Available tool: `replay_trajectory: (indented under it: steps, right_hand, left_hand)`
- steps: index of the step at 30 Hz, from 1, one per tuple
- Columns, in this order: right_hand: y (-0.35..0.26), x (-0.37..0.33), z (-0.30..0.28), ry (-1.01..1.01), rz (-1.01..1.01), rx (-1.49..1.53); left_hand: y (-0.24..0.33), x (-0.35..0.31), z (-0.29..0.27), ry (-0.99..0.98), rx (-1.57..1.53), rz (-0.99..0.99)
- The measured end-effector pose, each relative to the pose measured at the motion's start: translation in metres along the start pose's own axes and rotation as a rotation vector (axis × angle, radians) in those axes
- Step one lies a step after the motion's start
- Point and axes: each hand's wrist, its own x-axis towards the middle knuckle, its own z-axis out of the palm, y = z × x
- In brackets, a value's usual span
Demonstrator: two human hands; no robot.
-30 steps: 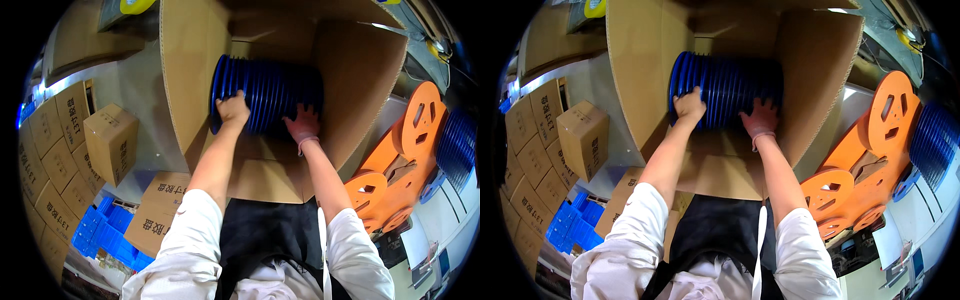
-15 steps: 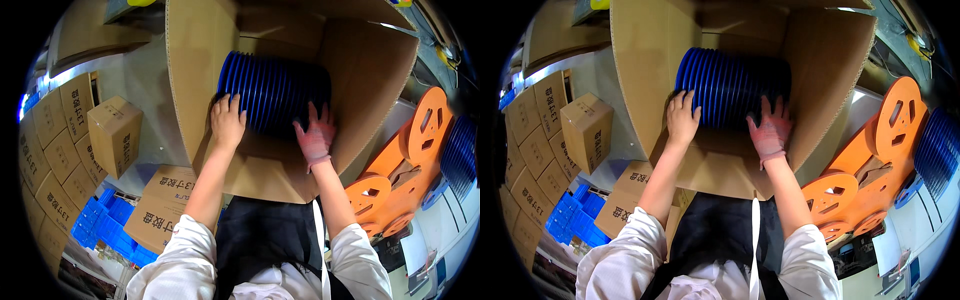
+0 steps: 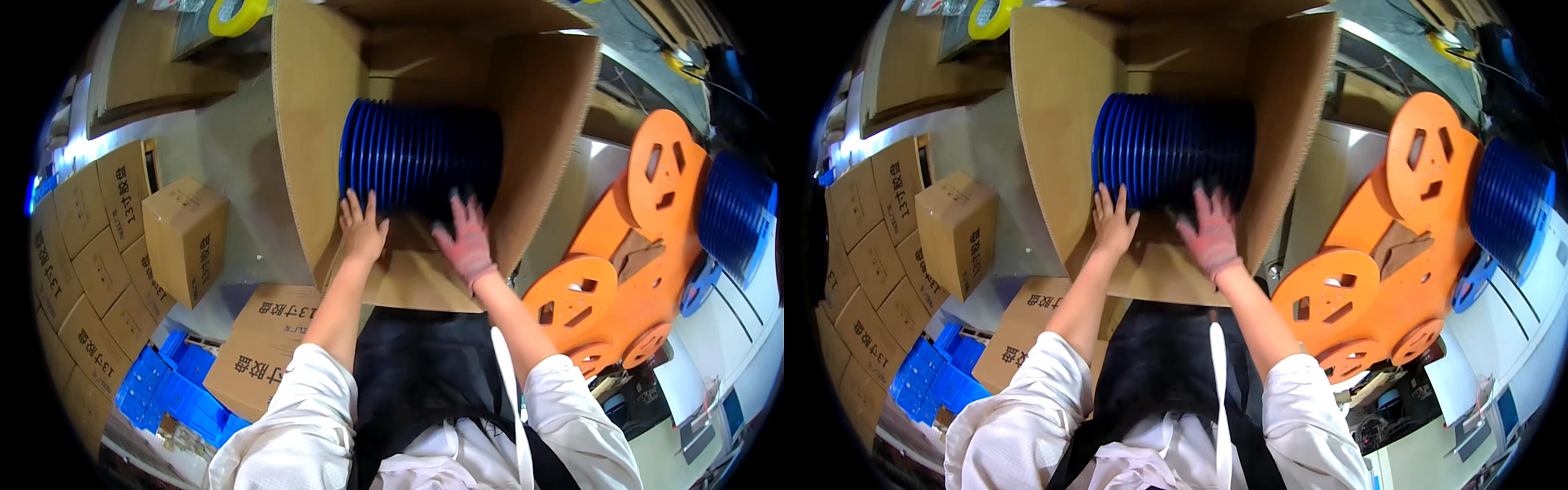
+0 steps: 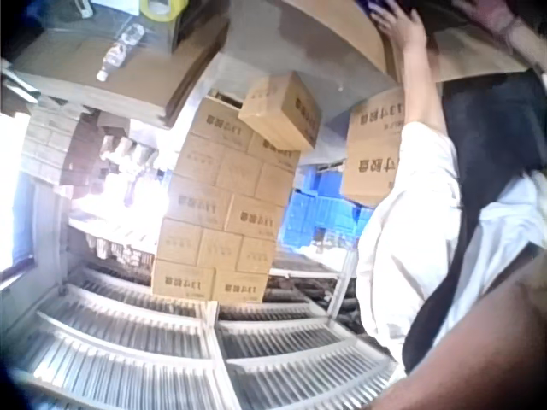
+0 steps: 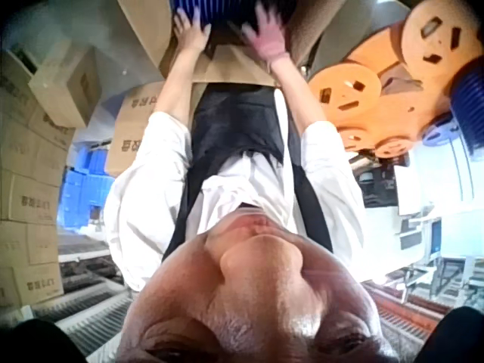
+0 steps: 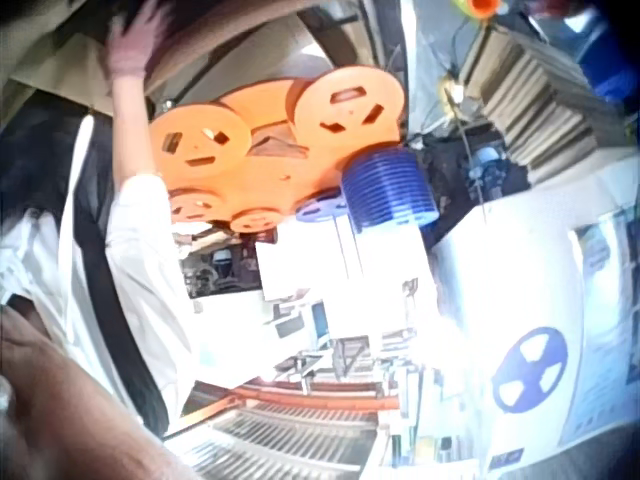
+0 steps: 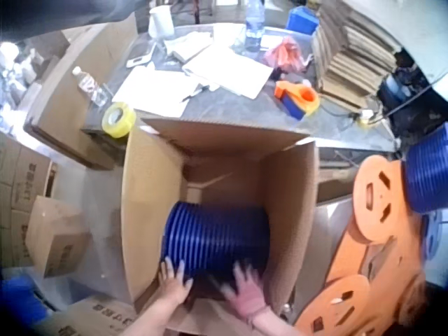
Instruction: The person repeatedly picks up blue plastic reels from a stack on a table and places them into a cardboard box. They handle the reels one at a time, stacking them vertically inside the box until the box is filled.
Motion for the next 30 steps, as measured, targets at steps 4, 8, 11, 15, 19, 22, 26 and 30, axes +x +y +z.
replay_trajectory:
  steps: [4,8,11,15,19,22,26,30]
  right_hand:
    - [-0.015,-0.079,-0.043,-0.058,-0.375,0.115]
    - [-0.015,-0.127,-0.141,-0.113,-0.537,-0.058]
    - [0.041,-0.153,-0.207,0.211,-0.356,-0.045]
    - [0.110,-0.163,-0.313,0.658,0.098,0.027]
    - [0.164,-0.151,-0.450,1.043,0.154,-0.075]
    - [0.186,-0.121,-0.552,1.244,0.078,-0.275]
    - [0.236,-0.052,-0.649,1.178,0.356,-0.317]
    - [0.272,0.010,-0.716,0.992,0.738,0.308]
  left_hand:
    - [-0.002,-0.078,-0.003,-0.005,-0.046,0.178]
    - [0.004,-0.133,-0.019,-0.156,-0.071,0.200]
    - [0.013,-0.156,-0.038,-0.181,-0.056,0.285]
    - [0.029,-0.163,-0.042,-0.268,-0.143,0.331]
    - [0.060,-0.181,-0.048,-0.321,-0.075,0.229]
    - [0.094,-0.189,-0.052,-0.389,-0.068,0.166]
    - [0.115,-0.191,-0.039,-0.400,-0.119,0.155]
    - [0.126,-0.203,-0.038,-0.398,-0.172,0.050]
